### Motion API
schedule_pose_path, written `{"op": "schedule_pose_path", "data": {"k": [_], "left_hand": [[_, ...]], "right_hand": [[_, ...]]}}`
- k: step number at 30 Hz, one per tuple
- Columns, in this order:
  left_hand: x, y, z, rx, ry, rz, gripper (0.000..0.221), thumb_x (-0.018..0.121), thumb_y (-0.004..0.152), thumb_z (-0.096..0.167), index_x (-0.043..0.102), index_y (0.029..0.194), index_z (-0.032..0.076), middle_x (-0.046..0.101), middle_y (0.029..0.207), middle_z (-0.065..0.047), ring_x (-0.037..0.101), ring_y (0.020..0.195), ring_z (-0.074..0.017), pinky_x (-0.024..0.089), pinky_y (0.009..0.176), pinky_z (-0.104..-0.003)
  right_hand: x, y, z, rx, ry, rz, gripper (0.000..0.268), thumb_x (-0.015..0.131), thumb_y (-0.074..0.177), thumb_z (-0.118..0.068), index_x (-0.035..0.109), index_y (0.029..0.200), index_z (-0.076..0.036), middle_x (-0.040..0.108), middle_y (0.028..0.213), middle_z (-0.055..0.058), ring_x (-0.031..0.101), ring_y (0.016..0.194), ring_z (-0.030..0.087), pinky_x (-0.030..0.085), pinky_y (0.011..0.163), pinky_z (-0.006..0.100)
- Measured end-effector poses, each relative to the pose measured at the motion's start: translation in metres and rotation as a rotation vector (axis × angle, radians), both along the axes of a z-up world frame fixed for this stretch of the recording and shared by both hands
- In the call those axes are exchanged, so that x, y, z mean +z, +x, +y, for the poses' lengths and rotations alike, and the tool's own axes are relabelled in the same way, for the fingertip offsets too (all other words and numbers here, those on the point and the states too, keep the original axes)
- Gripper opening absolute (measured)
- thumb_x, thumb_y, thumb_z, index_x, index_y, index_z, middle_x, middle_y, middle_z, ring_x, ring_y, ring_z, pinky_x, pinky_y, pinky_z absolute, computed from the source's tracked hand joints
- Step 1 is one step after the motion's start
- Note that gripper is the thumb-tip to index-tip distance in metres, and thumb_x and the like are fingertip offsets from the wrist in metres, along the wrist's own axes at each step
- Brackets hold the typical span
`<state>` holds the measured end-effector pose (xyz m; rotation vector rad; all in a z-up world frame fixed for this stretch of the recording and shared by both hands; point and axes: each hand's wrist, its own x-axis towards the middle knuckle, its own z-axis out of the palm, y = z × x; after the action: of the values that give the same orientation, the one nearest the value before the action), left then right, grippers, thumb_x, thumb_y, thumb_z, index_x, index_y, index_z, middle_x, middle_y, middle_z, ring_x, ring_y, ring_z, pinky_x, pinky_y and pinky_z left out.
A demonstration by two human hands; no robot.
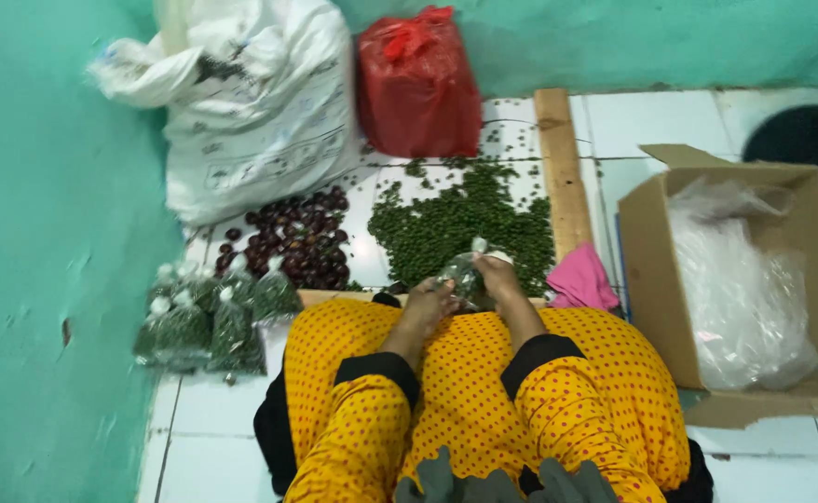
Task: Packaging small green legumes into plastic bags by hand
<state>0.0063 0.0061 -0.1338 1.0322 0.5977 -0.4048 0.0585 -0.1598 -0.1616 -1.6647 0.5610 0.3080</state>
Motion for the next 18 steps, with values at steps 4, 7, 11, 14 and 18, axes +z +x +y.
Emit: {"op": "schedule_pose_path", "data": {"k": [4,7,11,14,18], "left_hand": [[-0.047,0.006,-0.012,0.052,-0.012,0.021,0.059,0.080,0.092,0.012,0.046,0.138,-0.004,0.056,0.119,-0.020,0.071,0.083,-0.0273,0.066,0.082,-0.048],[-0.064,0.010,-0.020,0.034,0.085,0.060,0.070,0.082,0.090,0.015,0.043,0.141,-0.011,0.057,0.124,-0.029,0.073,0.094,-0.0369,0.065,0.077,-0.048],[0.004,-0.001,-0.010,0.061,0.154,0.057,0.059,0.087,0.082,0.014,0.056,0.126,-0.011,0.065,0.102,-0.028,0.074,0.076,-0.0373,0.066,0.061,-0.041],[0.039,-0.003,-0.003,0.115,0.173,0.030,0.038,0.086,0.082,0.018,0.066,0.107,-0.002,0.069,0.082,-0.022,0.073,0.065,-0.0329,0.064,0.052,-0.036],[0.013,0.040,0.006,0.332,0.086,-0.072,0.057,0.090,0.079,0.022,0.061,0.121,-0.002,0.066,0.090,-0.020,0.073,0.065,-0.0288,0.064,0.057,-0.036]], "right_hand": [[0.058,-0.033,0.013,0.032,0.053,0.113,0.052,0.061,0.102,-0.048,0.060,0.144,-0.016,0.050,0.155,0.020,0.039,0.148,0.043,0.034,0.113,0.069],[0.033,-0.034,0.011,-0.096,0.113,0.138,0.050,0.067,0.102,-0.036,0.058,0.144,-0.011,0.044,0.157,0.019,0.047,0.140,0.043,0.050,0.096,0.066],[0.044,-0.034,0.010,-0.108,0.033,0.108,0.045,0.065,0.104,-0.035,0.060,0.141,-0.009,0.043,0.153,0.024,0.048,0.137,0.042,0.052,0.094,0.061],[0.075,-0.032,0.020,-0.084,-0.014,0.049,0.047,0.064,0.105,-0.037,0.058,0.141,-0.007,0.043,0.150,0.028,0.047,0.135,0.043,0.049,0.093,0.062],[0.080,0.021,0.044,-0.017,-0.071,-0.073,0.038,0.069,0.102,-0.041,0.067,0.132,-0.018,0.055,0.141,0.023,0.056,0.128,0.046,0.053,0.087,0.059]]}}
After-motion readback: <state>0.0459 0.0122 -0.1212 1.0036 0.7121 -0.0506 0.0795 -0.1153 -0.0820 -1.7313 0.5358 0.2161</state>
